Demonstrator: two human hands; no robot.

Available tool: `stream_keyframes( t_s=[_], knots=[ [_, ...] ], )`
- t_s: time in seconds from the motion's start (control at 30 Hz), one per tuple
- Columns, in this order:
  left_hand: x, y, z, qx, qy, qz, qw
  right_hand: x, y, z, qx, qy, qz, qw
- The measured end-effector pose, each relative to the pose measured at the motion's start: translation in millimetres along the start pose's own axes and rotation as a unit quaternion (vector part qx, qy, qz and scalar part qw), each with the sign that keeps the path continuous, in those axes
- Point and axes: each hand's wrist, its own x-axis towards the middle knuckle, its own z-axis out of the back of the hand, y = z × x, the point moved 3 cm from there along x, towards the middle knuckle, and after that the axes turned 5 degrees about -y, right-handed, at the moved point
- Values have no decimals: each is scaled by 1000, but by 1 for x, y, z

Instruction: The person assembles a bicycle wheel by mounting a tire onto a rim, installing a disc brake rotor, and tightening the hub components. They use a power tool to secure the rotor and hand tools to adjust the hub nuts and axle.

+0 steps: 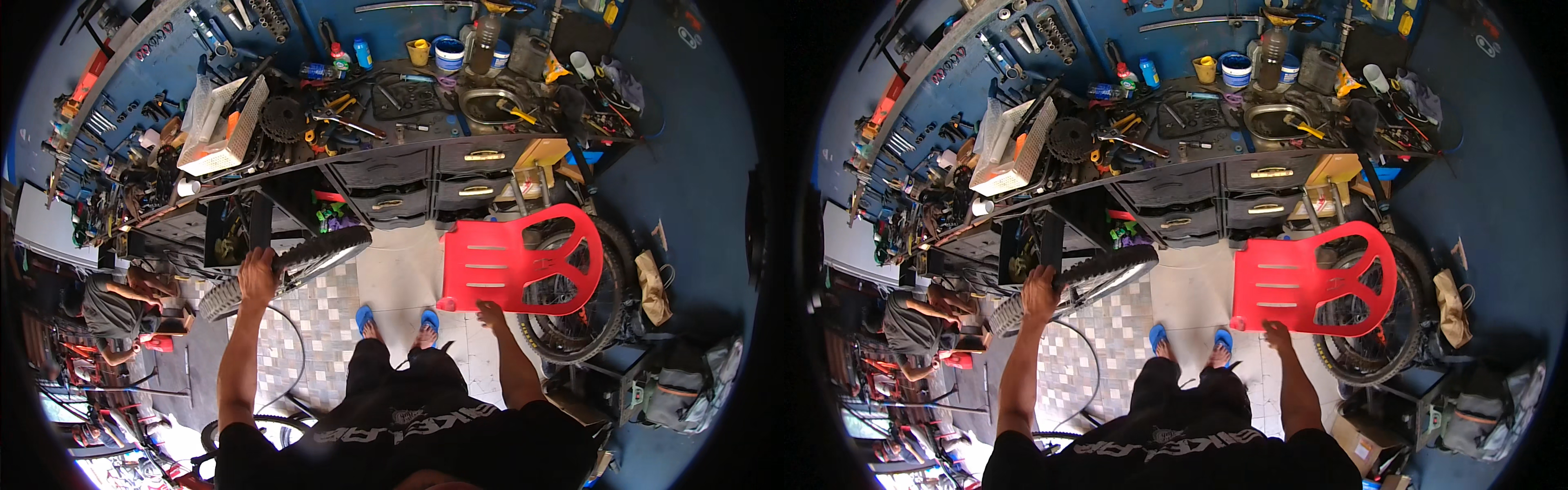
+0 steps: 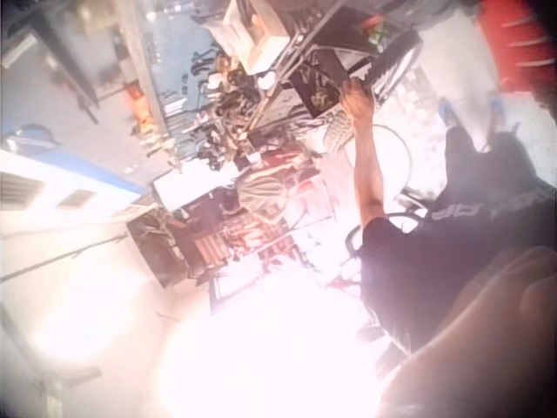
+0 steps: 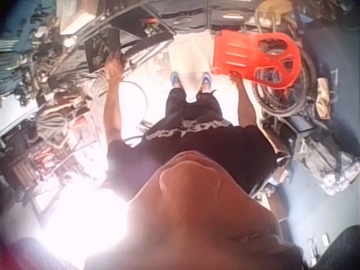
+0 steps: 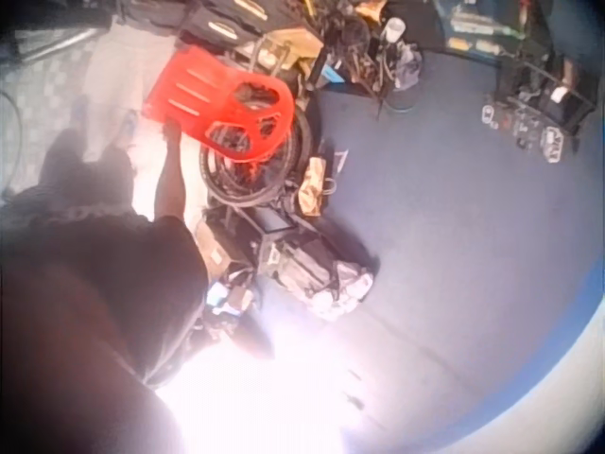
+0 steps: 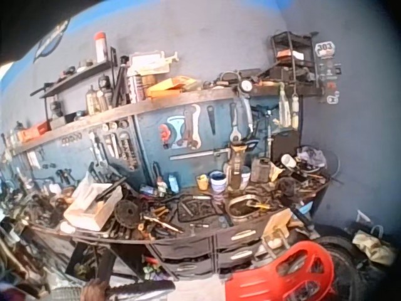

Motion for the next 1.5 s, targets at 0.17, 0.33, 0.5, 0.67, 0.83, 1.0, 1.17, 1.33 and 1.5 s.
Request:
stream_keyframes(
  t_s=[0.17,0.33,0.5,0.67,0.83,1.0,1.17,1.33,1.5],
  knots=[
    [16,44,-57,3,54,-7,999,-6,-46,65,-94,-62,-34,993],
    [20,96,-167,-31,167,-28,985,-19,-46,43,-69,-94,-58,991],
    [8,104,-261,-59,280,16,958,-33,0,-9,-109,-46,-68,991],
    [28,94,-290,-116,263,5,958,-17,82,-47,-262,4,-18,965],
    [63,112,-299,-124,338,-13,933,8,221,-74,-294,-58,163,940],
    [64,106,-304,-140,307,37,941,-32,351,-103,-321,-98,313,888],
    [50,94,-309,-87,372,66,922,-61,467,-116,-238,-162,493,821],
    [27,84,-299,-97,375,108,916,-60,578,-125,-269,-207,587,735],
    [-2,49,-280,-81,410,127,900,-10,658,-135,-265,-182,573,754]
  ],
)
